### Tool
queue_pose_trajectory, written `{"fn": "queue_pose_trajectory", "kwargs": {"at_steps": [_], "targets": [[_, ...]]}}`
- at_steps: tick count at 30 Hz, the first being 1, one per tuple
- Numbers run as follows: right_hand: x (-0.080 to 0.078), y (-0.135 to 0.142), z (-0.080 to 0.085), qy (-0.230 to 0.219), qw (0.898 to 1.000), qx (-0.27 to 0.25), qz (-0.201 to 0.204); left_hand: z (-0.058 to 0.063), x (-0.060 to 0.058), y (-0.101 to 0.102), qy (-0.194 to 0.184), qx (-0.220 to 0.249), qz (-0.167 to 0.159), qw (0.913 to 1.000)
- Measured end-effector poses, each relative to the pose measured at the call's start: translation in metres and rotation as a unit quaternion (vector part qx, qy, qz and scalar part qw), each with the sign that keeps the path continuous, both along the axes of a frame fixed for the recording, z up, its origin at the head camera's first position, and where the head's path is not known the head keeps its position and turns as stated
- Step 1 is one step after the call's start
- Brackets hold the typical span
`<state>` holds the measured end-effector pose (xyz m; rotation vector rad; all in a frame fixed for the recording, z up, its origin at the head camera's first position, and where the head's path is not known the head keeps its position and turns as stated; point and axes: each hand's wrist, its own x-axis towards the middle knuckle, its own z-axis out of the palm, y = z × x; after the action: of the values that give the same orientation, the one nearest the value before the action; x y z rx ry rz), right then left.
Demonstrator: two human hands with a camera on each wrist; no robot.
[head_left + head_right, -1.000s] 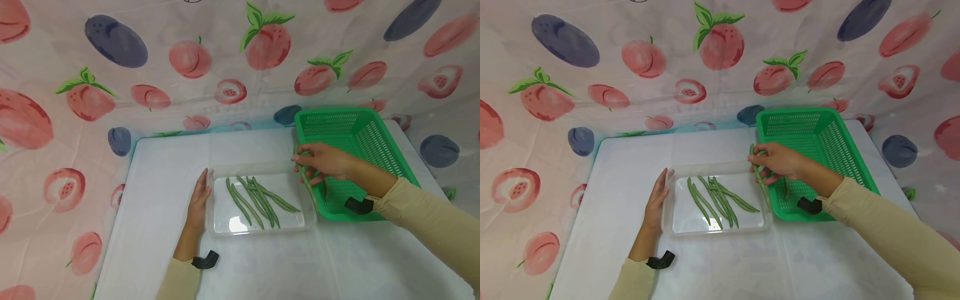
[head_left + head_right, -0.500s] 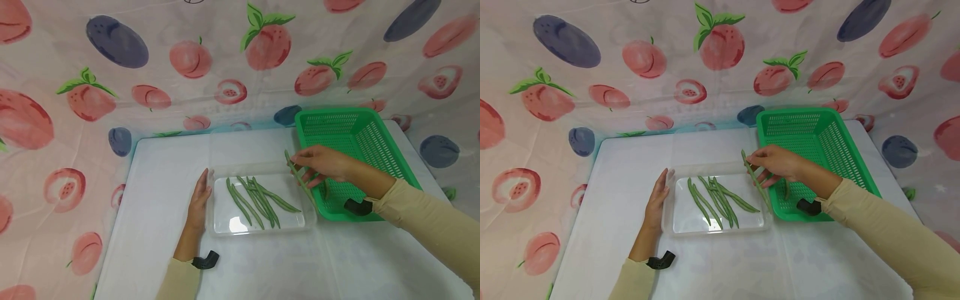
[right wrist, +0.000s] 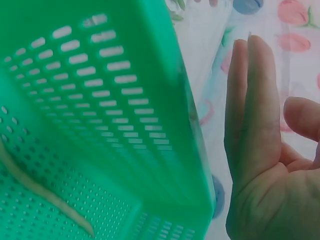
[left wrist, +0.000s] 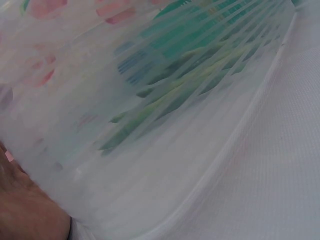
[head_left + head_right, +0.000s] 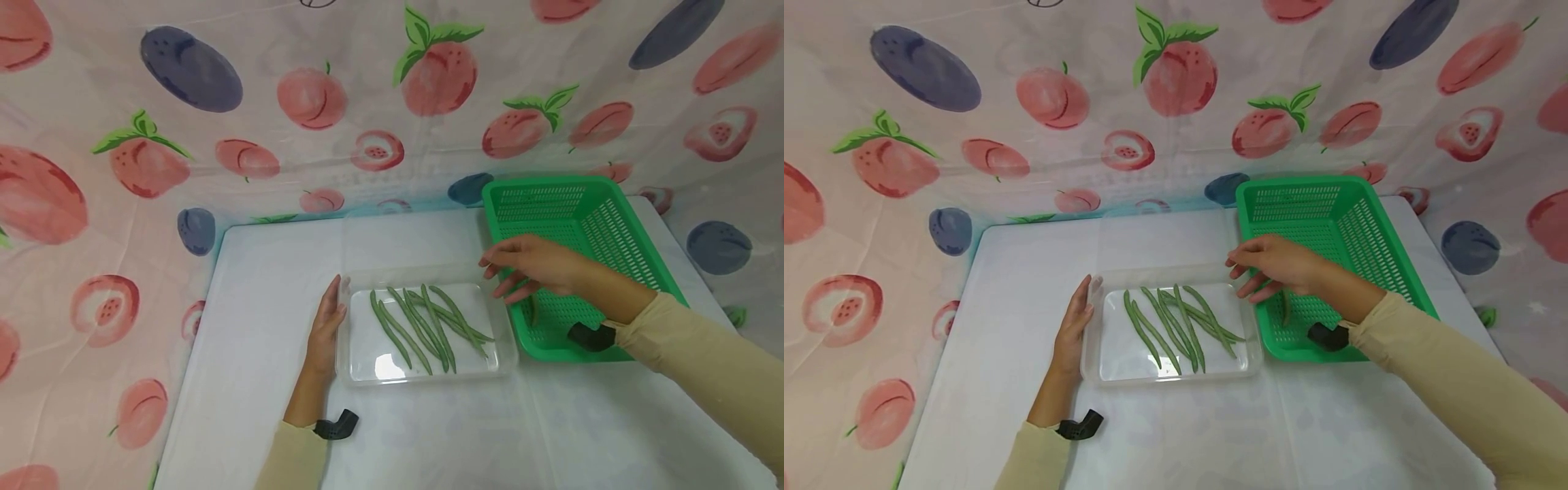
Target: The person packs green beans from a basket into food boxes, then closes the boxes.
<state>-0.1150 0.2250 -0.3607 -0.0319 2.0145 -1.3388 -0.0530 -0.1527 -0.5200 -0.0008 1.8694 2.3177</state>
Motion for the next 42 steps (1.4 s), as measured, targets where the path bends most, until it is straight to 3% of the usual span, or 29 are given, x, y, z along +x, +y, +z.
{"fn": "queue_pose_trajectory", "kwargs": {"at_steps": [11,20,29,38,42], "targets": [[-0.019,0.043,-0.003,0.031,0.997,0.006,-0.064,0.002,0.001,-0.001,0.001,-0.004,0.002,1.0],[-0.038,0.078,-0.037,0.021,0.994,0.028,-0.106,0.0,0.001,-0.001,0.003,0.01,-0.005,0.9999],[-0.049,0.099,-0.08,-0.002,0.991,0.08,-0.105,0.0,0.001,-0.001,0.004,0.007,-0.007,0.9999],[-0.048,0.101,-0.098,-0.025,0.989,0.098,-0.104,-0.001,0.0,-0.001,0.011,-0.009,-0.003,0.9999],[-0.047,0.098,-0.101,-0.016,0.987,0.122,-0.104,-0.001,0.0,-0.001,0.008,-0.009,-0.002,0.9999]]}}
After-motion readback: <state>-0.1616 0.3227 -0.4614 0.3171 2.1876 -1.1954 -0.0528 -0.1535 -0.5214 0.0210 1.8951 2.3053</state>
